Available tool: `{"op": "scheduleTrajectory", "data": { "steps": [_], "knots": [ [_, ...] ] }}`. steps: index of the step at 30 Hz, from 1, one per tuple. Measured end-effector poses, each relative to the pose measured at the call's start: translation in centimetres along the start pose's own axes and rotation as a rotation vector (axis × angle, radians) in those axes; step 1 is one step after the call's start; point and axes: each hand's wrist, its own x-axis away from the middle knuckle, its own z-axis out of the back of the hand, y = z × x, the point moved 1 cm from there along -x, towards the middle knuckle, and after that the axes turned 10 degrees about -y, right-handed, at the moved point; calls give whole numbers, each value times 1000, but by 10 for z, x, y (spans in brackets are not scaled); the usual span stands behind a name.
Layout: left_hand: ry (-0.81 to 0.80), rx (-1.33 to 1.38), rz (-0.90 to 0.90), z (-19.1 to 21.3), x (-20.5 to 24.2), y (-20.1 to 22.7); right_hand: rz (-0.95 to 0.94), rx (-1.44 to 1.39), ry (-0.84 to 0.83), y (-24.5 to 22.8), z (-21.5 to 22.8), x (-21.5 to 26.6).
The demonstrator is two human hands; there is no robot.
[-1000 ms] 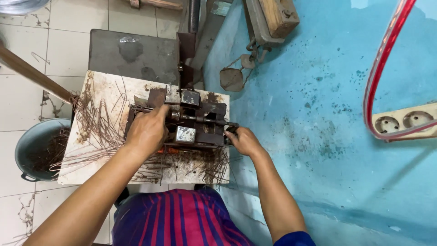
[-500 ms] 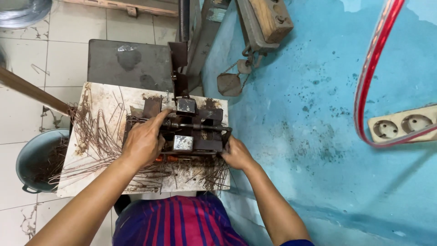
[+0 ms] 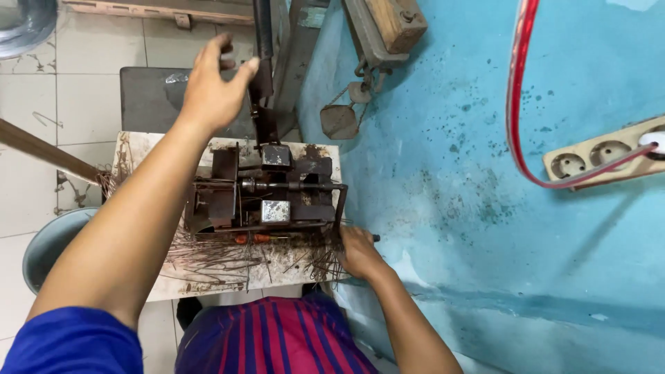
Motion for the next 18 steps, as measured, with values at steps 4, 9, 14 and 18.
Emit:
{"op": "scheduleTrajectory", "data": {
  "steps": [4, 9, 14, 18],
  "knots": [
    [-1, 167, 134, -13, -52, 7, 49, -20, 15, -22, 29, 59],
    [-98, 183, 85, -14, -46, 46, 79, -48, 64, -57, 110, 126],
    [-146, 145, -140, -15, 19, 73, 161, 0, 494, -67, 197, 125],
    [-196, 57, -584, -38, 97, 62, 321, 146, 993, -49, 238, 53]
  ]
}}
